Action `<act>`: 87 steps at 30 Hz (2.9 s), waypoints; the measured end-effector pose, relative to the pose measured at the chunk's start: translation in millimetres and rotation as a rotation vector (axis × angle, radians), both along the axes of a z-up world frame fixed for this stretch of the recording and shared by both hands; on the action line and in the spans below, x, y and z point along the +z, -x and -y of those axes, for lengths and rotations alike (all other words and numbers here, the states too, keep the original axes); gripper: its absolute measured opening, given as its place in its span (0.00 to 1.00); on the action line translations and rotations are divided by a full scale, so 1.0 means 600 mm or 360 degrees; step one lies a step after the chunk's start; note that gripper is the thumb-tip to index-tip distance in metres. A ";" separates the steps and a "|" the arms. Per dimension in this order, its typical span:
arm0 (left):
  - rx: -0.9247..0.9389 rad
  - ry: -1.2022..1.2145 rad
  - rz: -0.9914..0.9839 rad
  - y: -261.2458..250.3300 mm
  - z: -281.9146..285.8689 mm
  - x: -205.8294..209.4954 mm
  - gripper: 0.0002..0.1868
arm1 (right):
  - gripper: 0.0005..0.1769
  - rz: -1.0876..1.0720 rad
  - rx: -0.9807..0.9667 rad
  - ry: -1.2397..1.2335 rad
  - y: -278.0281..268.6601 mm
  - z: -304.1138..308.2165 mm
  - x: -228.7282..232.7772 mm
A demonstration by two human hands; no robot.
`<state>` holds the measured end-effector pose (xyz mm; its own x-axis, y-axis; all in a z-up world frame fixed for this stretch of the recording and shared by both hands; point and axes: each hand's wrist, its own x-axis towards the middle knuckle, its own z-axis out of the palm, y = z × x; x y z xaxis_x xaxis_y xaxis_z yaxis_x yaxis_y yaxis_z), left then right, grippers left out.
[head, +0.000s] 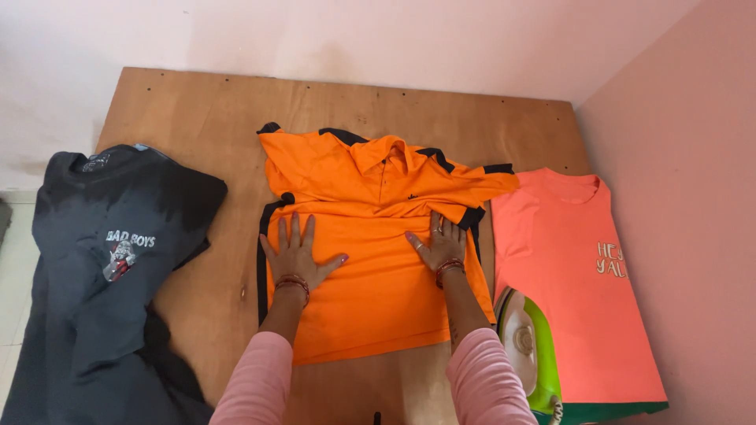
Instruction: The person irons an orange polo shirt on a wooden table, smoothing it with one hand while using a green iron with the other. After finishing the orange shirt, they move it aside and iron a dark grey t-shirt in the same manner.
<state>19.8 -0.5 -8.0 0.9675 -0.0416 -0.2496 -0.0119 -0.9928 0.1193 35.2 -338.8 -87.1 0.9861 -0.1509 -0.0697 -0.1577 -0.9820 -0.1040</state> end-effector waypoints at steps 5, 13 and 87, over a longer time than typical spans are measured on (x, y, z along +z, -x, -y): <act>-0.0004 0.0047 0.0167 -0.003 -0.005 -0.035 0.62 | 0.59 0.0362 0.0244 -0.0397 0.055 -0.021 0.035; -0.0249 0.0556 0.0717 0.029 -0.015 -0.074 0.67 | 0.48 0.0662 0.0305 -0.0265 0.336 -0.108 0.152; -0.0822 0.0197 -0.0166 0.268 0.105 0.048 0.62 | 0.30 0.0204 -0.0342 -0.1057 0.220 0.025 0.122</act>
